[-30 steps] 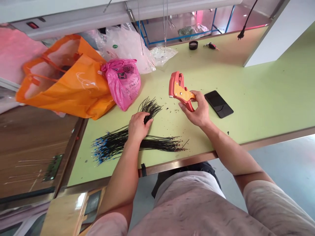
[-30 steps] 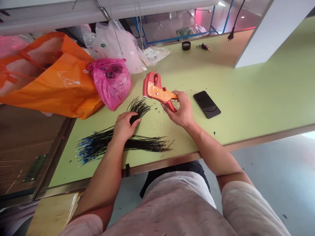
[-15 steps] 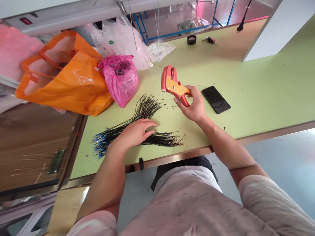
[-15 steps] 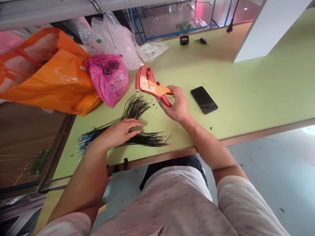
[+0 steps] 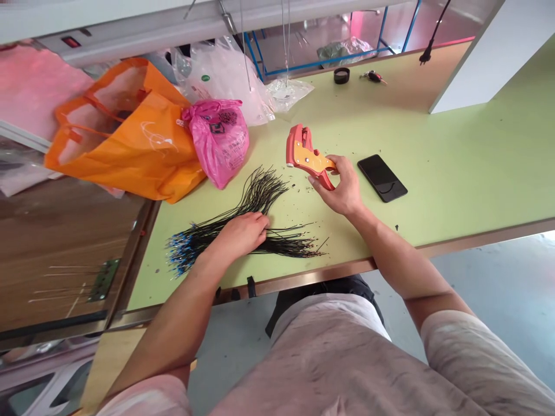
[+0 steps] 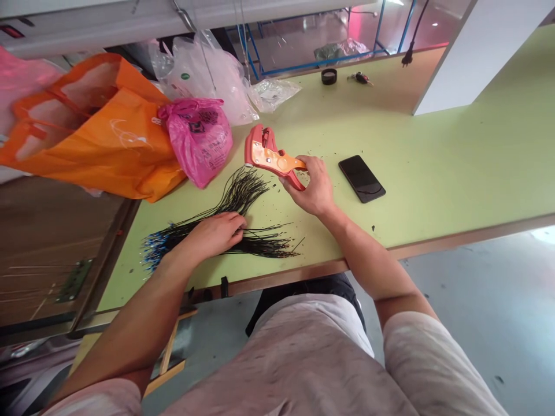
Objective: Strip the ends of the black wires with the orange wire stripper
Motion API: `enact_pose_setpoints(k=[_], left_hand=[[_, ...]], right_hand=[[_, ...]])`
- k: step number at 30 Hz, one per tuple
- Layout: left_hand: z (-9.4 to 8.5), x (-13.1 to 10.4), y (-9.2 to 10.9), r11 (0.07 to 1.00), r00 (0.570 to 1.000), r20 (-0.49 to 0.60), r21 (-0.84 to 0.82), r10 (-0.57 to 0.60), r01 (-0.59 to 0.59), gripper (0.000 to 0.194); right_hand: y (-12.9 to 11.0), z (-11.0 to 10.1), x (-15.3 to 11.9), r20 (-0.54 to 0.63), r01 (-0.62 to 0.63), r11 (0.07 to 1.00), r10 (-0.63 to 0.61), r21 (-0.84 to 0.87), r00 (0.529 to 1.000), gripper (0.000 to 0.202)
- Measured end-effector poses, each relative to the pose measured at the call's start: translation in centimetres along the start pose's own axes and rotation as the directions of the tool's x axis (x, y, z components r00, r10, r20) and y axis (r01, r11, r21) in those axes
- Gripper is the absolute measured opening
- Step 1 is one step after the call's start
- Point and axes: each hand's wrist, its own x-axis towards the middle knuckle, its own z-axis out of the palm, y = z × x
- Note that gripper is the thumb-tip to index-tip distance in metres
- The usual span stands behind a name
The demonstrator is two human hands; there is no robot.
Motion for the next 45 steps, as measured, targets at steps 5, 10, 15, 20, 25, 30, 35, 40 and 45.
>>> enact_pose_setpoints(k=[5,10,15,20,25,30,35,40,45], left_hand=[[0.7,-0.6,-0.1,0.992,0.991,-0.116,-0.111,-0.064,0.052,0.023],[1.5,-1.1,-0.4,0.973,0.981,-0.18,-0.23,-0.067,0.024,0.034],[1.2,-1.3,-1.0,0.97,0.995,-0.095,-0.239,0.021,-0.043,0.042],[0.4,-1.3,-1.5,0.964,0.999,-0.028,-0.261,0.041,-0.047,0.043],[-0.3,-0.5,-1.8,0.978,0.998,0.02,-0.201,0.056,-0.051,0.035],[-0.8,0.6,-1.2,0.989,0.983,0.11,-0.01,0.149,-0.148,0.024],[-0.9,0.8,-0.6,0.987,0.986,0.076,0.05,0.148,-0.152,0.02],[0.0,-0.8,-1.4,0.991,0.997,-0.071,-0.133,-0.008,-0.002,0.022],[1.3,-2.2,-1.0,0.94,0.956,-0.257,-0.339,-0.142,0.049,0.034]], right_hand=[[-0.3,0.0,-0.1,0.05,-0.031,0.998,0.028,0.057,0.998,0.049],[-0.4,0.2,-0.4,0.151,-0.027,0.996,0.015,0.081,0.988,0.049],[-0.5,0.2,-0.5,0.183,-0.022,0.996,0.007,0.082,0.983,0.047],[-0.4,0.1,-0.5,0.187,-0.022,0.996,0.006,0.084,0.982,0.046],[-0.4,0.2,-0.6,0.204,-0.033,0.997,0.018,0.072,0.979,0.047],[-0.3,0.2,-0.5,0.199,-0.025,0.996,0.008,0.082,0.98,0.047],[-0.3,0.3,-0.5,0.184,-0.016,0.996,0.001,0.082,0.983,0.047],[-0.2,0.3,-0.5,0.175,-0.002,0.997,-0.012,0.082,0.984,0.048],[-0.2,0.2,-0.6,0.205,-0.014,0.997,-0.001,0.073,0.979,0.049]])
